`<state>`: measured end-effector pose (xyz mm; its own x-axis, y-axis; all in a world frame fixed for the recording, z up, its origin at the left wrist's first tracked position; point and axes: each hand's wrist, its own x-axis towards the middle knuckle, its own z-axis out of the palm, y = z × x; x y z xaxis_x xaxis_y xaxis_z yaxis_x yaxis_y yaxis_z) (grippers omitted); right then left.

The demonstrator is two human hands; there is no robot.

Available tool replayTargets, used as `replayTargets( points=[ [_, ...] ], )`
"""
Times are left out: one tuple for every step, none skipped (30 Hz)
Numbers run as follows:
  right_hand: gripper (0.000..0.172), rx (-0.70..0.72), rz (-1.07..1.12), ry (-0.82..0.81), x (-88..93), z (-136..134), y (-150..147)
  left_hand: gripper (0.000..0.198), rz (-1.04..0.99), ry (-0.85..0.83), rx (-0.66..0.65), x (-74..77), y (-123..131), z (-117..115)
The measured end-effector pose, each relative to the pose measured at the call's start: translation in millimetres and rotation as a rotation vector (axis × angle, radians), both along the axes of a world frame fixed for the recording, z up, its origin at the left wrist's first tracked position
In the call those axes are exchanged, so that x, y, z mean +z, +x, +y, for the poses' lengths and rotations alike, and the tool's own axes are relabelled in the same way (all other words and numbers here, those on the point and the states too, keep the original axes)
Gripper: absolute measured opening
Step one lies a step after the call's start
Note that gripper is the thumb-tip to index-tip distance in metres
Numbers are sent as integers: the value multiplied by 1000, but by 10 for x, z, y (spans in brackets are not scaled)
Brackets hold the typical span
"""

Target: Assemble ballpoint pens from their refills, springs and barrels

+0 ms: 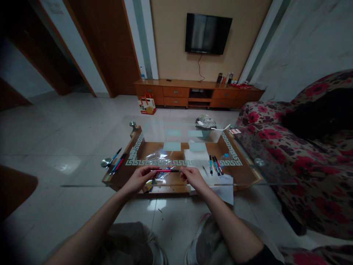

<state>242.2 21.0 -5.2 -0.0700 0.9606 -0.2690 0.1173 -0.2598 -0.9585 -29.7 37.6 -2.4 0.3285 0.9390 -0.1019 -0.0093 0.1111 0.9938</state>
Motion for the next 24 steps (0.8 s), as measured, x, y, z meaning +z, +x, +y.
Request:
replayTargets(
  points=[
    [49,-4,-2,4,5,-1,1,42,0,-2,2,2,1,-1],
    [48,-9,-5,9,8,0,2,42,-1,-5,3,5,4,-2],
    [47,-12,-7,15,8,1,5,41,-1,-9,6,10,7,-4],
    [45,-15,-7,23,6,3,9,41,-1,-15,11,15,11,-7],
    [44,-17,-4,34,1,4,13,42,0,-23,17,20,16,-9],
    [42,-19,0,46,-4,6,17,42,0,-30,24,24,20,-12],
    [41,-22,5,57,-11,7,21,43,-1,-38,31,27,24,-14],
    [40,-27,9,66,-17,8,24,43,-4,-48,36,28,28,-16],
    [38,-33,13,71,-23,8,25,43,-8,-57,40,26,31,-16],
    [37,-41,14,75,-27,8,25,44,-16,-65,42,21,34,-17],
    [37,-48,14,78,-30,8,24,44,-26,-71,43,12,36,-16],
    [36,-56,12,82,-32,10,25,44,-39,-77,44,2,37,-16],
    [36,-64,9,88,-34,14,27,44,-54,-85,45,-11,38,-15],
    [36,-75,7,97,-35,21,34,45,-70,-94,46,-26,37,-13],
    [36,-86,4,107,-36,32,47,44,-86,-107,51,-41,36,-11],
    [36,-100,-1,119,-36,46,67,45,-103,-122,59,-56,33,-7],
    [36,-113,-13,133,-36,63,96,45,-119,-137,68,-70,30,-3],
    [35,-126,-39,152,-34,83,132,45,-133,-149,79,-83,26,2],
    [33,-135,-79,181,-32,104,174,45,-146,-158,89,-95,22,7],
    [30,-139,-138,224,-30,124,219,45,-157,-163,98,-104,18,12],
    [25,-138,-218,285,-27,141,265,44,-164,-167,103,-111,16,16],
    [20,-128,-310,355,-26,155,307,44,-168,-169,104,-115,15,19],
    [16,-107,-408,424,-28,164,342,43,-169,-170,106,-117,16,21],
    [14,-81,-502,484,-33,170,369,43,-170,-172,109,-118,18,21]
  ],
)
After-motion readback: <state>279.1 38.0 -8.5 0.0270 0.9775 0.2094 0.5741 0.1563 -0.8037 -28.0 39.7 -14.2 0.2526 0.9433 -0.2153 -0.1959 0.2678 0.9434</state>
